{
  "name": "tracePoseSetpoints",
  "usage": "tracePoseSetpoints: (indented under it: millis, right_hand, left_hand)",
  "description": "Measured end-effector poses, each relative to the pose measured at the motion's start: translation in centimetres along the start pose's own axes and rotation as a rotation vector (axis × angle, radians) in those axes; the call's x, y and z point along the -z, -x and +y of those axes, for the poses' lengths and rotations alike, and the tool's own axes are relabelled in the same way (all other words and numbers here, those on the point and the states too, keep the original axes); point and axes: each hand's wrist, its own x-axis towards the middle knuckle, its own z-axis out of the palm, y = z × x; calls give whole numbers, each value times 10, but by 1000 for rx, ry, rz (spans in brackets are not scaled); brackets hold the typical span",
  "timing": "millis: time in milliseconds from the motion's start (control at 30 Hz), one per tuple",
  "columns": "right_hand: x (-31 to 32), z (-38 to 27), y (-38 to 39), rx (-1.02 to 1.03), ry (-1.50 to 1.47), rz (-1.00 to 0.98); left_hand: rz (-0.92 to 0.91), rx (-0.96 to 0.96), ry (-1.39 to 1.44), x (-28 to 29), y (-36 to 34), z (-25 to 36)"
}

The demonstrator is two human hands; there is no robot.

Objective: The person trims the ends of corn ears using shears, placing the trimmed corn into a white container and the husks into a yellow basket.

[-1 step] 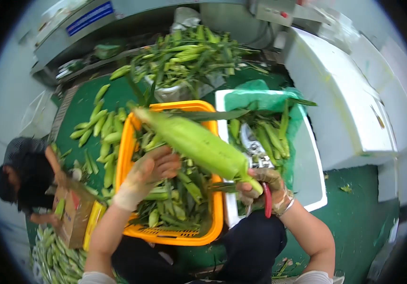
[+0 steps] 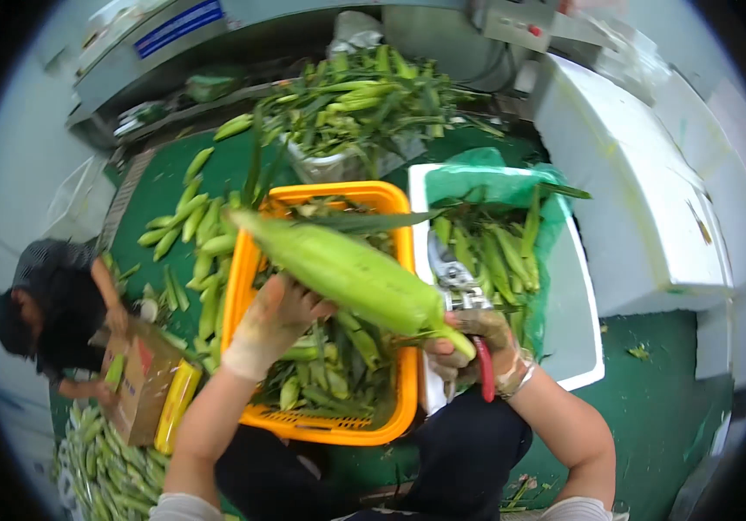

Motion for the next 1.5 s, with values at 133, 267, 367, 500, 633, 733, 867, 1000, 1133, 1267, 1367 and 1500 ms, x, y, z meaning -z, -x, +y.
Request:
tracePoseSetpoints:
  millis: [133,267,367,500,633,733,867,1000,1133,1267,1367,1500]
  right_hand:
    - [-49,53,-80,-24,134,384]
    - [-25,97,-124,269,964,479]
    - [-47,136,-147,-135,1864,691]
    - [-32,150,-177,-9,1743,640]
    - [-10,147,-207,455,2053,467]
    - [-26,147,-198,247,1813,511]
    - [23,152,-182,33,1486,499]
    - [-30,139,-162,41,1758,419]
    - [-24,125,-164,45,1993,354]
    - [-7,105,-170,243,1986,235]
    - [-11,84,-167,-8,2019,205]
    - [-5,93,-158,-116,1205,293]
  left_hand:
    - [283,-215,366,9,24,38]
    - [706,-474,597,93,32,63]
    - [794,-458,703,124,51,67]
    - [795,-448,680,133,52,54]
    - [859,-384,611,123,51,48]
    - [843,-360,590,144,57,54]
    - [783,-279,164,161,55,70]
    - [578,-47,-755,151,59,55]
    - [395,43,-1053,131,56,30]
    - [204,246,-1336,114,48,13]
    - [120,322,-1247,100,51,16]
    - [51,280,-1085,97,64,33]
